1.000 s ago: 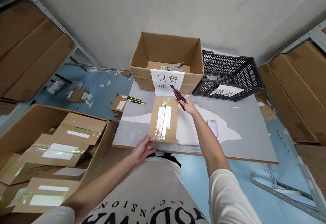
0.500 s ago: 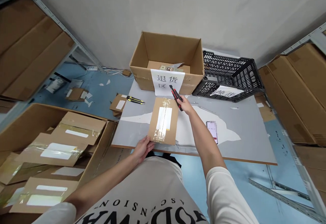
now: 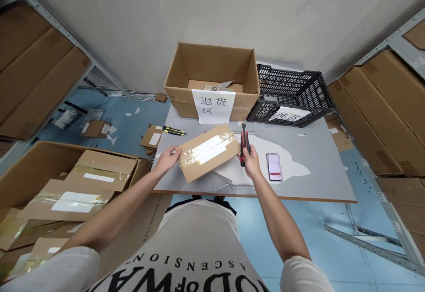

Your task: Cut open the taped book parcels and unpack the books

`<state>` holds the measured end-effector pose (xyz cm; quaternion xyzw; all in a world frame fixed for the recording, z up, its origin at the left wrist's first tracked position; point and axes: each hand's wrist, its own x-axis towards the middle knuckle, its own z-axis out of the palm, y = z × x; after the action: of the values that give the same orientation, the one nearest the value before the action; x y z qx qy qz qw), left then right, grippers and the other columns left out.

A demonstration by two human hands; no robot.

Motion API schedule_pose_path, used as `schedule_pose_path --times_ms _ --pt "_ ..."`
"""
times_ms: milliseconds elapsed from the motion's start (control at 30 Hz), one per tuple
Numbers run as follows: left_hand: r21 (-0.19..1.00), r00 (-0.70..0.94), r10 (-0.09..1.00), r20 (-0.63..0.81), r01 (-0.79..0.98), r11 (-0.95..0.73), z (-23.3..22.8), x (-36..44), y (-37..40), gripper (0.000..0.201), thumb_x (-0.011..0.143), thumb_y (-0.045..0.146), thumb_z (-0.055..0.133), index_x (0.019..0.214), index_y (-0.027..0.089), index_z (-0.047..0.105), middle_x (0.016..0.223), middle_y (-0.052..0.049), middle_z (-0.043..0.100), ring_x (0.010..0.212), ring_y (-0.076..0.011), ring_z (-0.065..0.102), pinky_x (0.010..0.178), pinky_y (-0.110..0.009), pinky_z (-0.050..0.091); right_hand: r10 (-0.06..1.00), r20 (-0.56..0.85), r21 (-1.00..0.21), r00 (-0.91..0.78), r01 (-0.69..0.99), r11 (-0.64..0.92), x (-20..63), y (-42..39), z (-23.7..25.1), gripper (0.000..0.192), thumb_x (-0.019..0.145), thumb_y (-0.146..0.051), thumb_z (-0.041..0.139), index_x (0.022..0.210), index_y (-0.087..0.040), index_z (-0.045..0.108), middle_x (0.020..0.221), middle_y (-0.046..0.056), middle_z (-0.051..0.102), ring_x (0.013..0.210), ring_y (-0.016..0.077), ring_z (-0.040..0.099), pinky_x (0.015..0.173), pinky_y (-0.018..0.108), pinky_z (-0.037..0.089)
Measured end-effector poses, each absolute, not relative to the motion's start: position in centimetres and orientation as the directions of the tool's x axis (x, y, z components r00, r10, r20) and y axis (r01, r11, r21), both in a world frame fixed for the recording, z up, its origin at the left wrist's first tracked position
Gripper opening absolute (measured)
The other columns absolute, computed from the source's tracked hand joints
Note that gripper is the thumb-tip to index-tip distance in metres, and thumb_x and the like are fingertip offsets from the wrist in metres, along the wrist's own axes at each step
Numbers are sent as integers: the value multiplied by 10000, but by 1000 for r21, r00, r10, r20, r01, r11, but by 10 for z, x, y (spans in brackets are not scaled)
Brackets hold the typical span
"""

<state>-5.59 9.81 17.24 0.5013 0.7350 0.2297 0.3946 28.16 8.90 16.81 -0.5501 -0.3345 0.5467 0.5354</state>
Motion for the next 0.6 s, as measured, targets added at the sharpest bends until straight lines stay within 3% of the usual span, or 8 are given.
schedule_pose_path --times_ms 167,400,600 --pt "558 -120 950 -289 785 269 183 -64 151 443 823 474 464 1184 253 595 991 -55 706 919 -257 638 793 -339 450 918 -263 -941 296 -288 -177 250 29 144 381 754 -483 607 1053 -273 499 1195 41 566 1051 187 580 756 358 560" --pt "650 87 972 -219 756 79 161 -59 177 435 844 407 443 1215 223 574 1087 -41 682 951 -202 636 819 -279 459 907 -235 -957 348 -248 -153 233 -12 124 393 787 -475 584 1114 -274 503 1203 38 553 1065 183 568 863 397 535" --pt "629 91 971 -221 774 71 149 -64 177 479 868 416 398 1277 198 519 1149 -62 655 1025 -212 610 887 -304 442 926 -237 -956 293 -240 -169 237 -10 120 422 770 -470 616 1124 -269 509 1191 40 546 1046 181 565 912 418 510"
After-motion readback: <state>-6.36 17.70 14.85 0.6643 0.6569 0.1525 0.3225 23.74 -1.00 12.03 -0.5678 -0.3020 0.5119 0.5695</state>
